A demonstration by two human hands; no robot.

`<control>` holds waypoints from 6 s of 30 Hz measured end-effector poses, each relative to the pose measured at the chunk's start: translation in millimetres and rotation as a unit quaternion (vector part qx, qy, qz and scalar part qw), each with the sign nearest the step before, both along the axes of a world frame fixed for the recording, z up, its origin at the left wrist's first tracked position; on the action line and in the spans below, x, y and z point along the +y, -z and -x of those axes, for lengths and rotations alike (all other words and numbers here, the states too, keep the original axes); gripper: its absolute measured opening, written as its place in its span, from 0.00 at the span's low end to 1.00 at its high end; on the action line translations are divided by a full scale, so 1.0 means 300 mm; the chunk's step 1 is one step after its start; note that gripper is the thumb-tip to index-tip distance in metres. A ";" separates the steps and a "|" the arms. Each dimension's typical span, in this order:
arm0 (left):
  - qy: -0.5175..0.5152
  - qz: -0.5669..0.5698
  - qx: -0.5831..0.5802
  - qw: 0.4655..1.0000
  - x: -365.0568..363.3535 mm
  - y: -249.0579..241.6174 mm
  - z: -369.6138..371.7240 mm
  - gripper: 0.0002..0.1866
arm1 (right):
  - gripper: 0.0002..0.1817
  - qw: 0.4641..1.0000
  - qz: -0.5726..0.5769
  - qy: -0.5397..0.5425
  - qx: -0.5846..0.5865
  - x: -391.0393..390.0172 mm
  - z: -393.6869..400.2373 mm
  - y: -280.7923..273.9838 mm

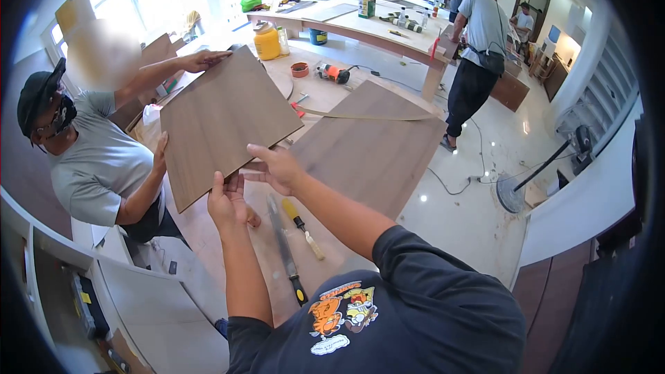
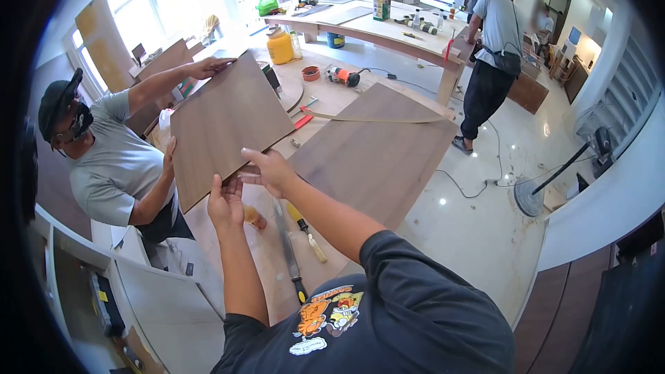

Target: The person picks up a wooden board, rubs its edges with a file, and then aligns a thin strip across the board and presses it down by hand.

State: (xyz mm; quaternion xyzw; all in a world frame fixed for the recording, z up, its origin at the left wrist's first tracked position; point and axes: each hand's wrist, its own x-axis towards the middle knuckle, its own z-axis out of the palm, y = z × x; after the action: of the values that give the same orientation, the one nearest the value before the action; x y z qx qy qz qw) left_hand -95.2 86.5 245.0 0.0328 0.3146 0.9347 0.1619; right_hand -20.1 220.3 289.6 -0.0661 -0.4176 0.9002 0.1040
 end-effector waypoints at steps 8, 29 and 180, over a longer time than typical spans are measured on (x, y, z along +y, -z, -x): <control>-0.032 -0.021 -0.024 0.999 0.011 0.037 0.055 0.11 | 0.40 0.813 -0.576 0.080 -0.041 -0.006 -0.145 0.009; -0.093 -0.077 -0.061 0.991 -0.091 0.045 0.089 0.11 | 0.44 0.459 -0.876 0.131 -0.070 0.066 0.031 -0.019; 0.128 0.786 -0.127 0.591 0.464 1.105 -1.301 0.19 | 0.42 0.524 -0.835 -0.158 -0.049 1.368 -0.438 0.808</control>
State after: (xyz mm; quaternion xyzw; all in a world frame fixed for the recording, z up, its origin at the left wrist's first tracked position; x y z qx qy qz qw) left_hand 295.2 225.8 -86.6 -0.1866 0.8961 0.2881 0.2814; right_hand 111.3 630.8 47.2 0.0742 -0.9865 0.1363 -0.0524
